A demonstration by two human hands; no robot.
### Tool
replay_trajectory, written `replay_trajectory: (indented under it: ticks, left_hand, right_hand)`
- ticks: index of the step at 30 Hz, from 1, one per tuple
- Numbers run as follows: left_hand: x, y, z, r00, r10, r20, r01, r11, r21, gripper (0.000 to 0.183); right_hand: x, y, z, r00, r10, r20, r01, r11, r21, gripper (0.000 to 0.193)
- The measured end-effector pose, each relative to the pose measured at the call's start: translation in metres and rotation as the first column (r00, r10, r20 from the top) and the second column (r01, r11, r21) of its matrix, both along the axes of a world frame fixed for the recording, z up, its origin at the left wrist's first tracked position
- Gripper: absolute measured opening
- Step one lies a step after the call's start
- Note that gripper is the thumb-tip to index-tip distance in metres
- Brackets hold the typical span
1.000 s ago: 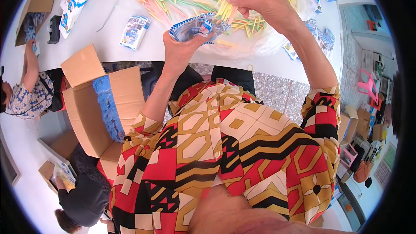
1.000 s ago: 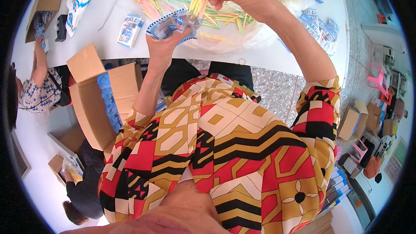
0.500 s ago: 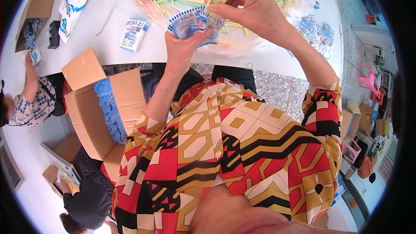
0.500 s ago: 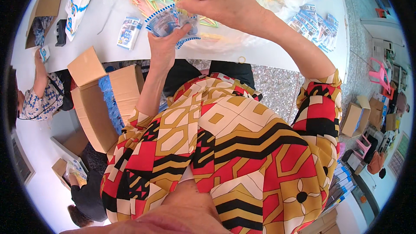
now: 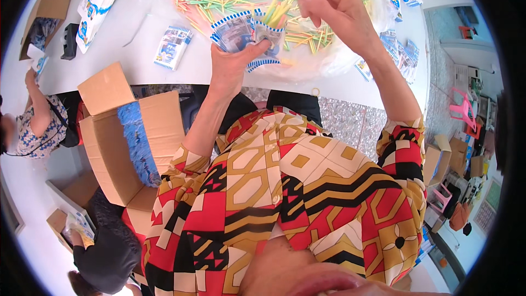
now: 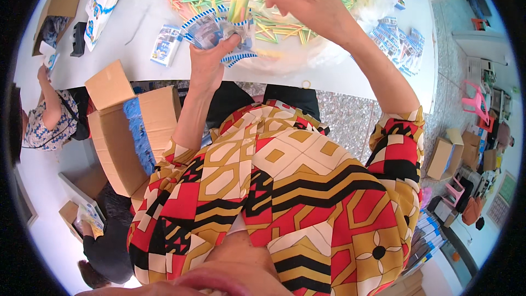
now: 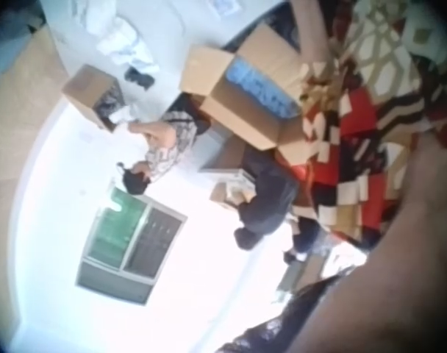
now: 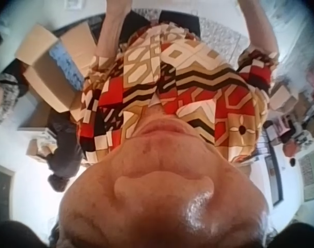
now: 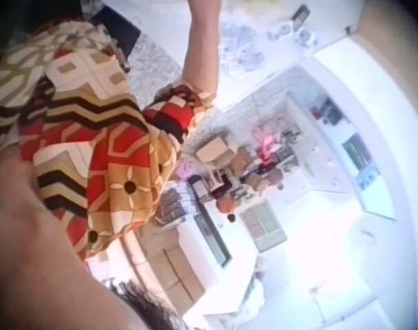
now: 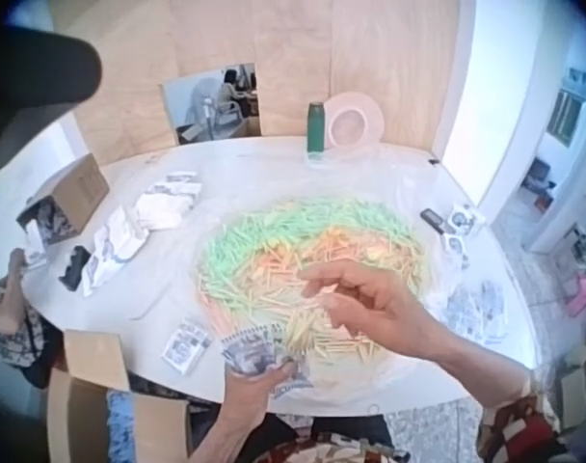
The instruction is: Manually sorting and placing small colorful plastic toy components into small packaging bags at a workbench.
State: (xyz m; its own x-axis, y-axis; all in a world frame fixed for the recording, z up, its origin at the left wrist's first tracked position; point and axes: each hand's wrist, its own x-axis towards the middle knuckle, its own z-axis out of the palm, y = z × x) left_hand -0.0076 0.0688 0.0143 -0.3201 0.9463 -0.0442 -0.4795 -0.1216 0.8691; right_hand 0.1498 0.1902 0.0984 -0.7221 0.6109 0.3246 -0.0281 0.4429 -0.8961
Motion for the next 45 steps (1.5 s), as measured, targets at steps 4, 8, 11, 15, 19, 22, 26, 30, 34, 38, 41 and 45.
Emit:
replay_trajectory:
  ticks: [4,8,11,15,19,22,26,30,34,38,41,45]
  left_hand:
    - [-0.001,0.001,0.001,1.0,-0.006,-0.01,0.006,1.0,-0.018,0.029]
    - [0.001,0.0,0.003,0.998,-0.033,-0.05,0.031,0.999,-0.037,0.029]
    - [0.001,-0.001,0.004,0.996,-0.081,-0.044,0.079,0.996,-0.051,0.029]
    - [-0.002,0.001,-0.007,0.992,-0.052,0.113,0.059,0.997,-0.057,0.029]
    - [-0.009,0.002,-0.015,0.985,-0.054,0.162,0.071,0.992,-0.101,0.027]
    - [-0.004,0.007,-0.01,0.989,-0.093,0.114,0.099,0.994,-0.049,0.026]
    - [-0.006,0.009,-0.009,0.995,-0.091,0.05,0.095,0.992,-0.078,0.027]
    - [-0.004,0.015,-0.021,0.999,-0.028,0.022,0.03,0.99,-0.136,0.026]
    - [0.009,0.017,-0.015,0.99,-0.134,0.031,0.137,0.977,-0.161,0.026]
    - [0.005,0.012,-0.012,0.985,-0.169,0.04,0.174,0.971,-0.163,0.028]
    - [0.005,0.011,-0.016,0.988,-0.151,0.021,0.152,0.978,-0.14,0.029]
    - [0.013,0.011,-0.007,0.986,-0.164,0.031,0.167,0.976,-0.137,0.028]
  right_hand:
    - [0.015,-0.003,-0.037,0.995,0.057,0.086,-0.04,0.982,-0.187,0.023]
    - [0.01,-0.016,-0.054,0.998,0.039,0.058,-0.028,0.982,-0.185,0.017]
    - [0.012,-0.014,-0.053,0.998,0.022,0.056,-0.007,0.967,-0.256,0.012]
    - [0.023,-0.016,-0.056,0.991,-0.07,-0.113,0.034,0.955,-0.294,0.009]
    - [0.058,-0.021,-0.047,0.936,-0.253,-0.247,0.215,0.962,-0.168,0.01]
    - [0.096,-0.02,-0.074,0.893,-0.442,0.085,0.425,0.89,0.164,0.015]
    - [0.154,-0.029,-0.089,0.798,-0.596,-0.093,0.598,0.802,-0.011,0.015]
    - [0.195,-0.039,-0.121,0.702,-0.71,0.055,0.703,0.679,-0.213,0.014]
    - [0.221,-0.037,-0.166,0.657,-0.744,0.125,0.745,0.614,-0.259,0.013]
    - [0.214,-0.029,-0.184,0.507,-0.834,0.218,0.861,0.505,-0.068,0.015]
    - [0.212,-0.021,-0.181,0.404,-0.906,0.129,0.83,0.422,0.365,0.021]
    - [0.164,-0.024,-0.134,0.452,-0.889,0.073,0.828,0.448,0.338,0.025]
